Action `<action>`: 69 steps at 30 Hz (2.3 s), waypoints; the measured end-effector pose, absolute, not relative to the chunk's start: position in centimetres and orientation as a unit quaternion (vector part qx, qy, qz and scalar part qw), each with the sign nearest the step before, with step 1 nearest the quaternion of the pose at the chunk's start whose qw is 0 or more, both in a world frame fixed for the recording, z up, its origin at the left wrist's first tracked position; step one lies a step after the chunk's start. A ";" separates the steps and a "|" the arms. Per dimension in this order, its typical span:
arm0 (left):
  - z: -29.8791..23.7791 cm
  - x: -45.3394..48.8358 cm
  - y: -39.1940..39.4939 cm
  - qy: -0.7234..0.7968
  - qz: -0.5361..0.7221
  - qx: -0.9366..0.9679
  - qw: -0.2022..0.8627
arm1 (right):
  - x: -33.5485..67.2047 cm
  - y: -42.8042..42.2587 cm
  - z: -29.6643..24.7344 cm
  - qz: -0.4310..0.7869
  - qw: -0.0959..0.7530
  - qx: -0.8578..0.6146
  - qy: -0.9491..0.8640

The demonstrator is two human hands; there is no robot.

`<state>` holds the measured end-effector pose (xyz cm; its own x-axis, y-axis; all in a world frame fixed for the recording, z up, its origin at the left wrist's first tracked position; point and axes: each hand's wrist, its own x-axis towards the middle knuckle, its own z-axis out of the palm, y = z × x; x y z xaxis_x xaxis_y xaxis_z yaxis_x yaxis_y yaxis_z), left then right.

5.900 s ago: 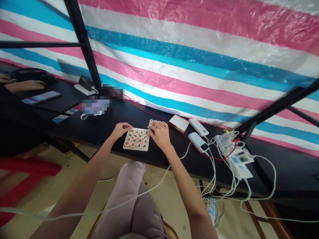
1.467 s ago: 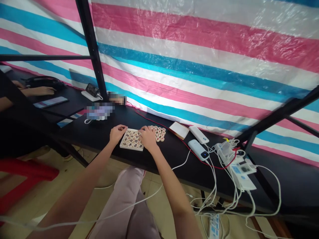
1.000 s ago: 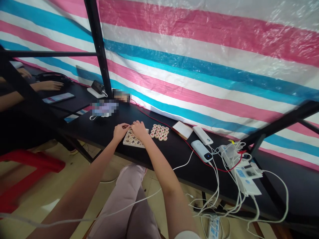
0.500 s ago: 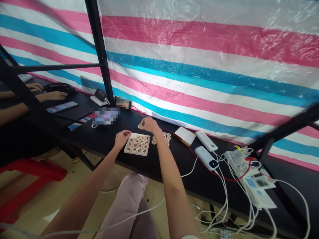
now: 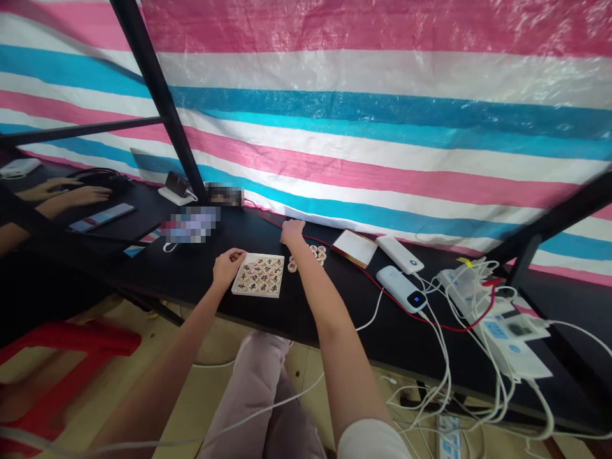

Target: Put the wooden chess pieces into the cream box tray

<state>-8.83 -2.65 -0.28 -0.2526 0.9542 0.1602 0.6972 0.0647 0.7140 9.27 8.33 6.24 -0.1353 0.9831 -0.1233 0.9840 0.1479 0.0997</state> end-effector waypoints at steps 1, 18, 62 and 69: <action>-0.3 -8.8 -2.6 0.707 0.355 0.584 0.182 | 9.3 8.5 6.3 -0.001 0.075 0.657 0.750; 0.3 -8.8 -2.7 0.715 0.338 0.584 0.180 | 11.0 7.9 5.3 -0.044 0.078 0.649 0.755; -0.5 -9.1 -2.6 0.692 0.359 0.600 0.179 | 10.2 3.5 6.6 0.045 -0.063 0.545 0.835; -0.4 -9.1 -2.7 0.698 0.354 0.596 0.178 | 11.3 5.2 5.4 0.046 0.014 0.612 0.789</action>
<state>-9.07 -2.65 -0.44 -0.2262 0.9586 0.1731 0.7058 0.0388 0.7073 11.32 5.24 5.37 -0.2501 0.9676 0.0338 0.9650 0.2463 0.0898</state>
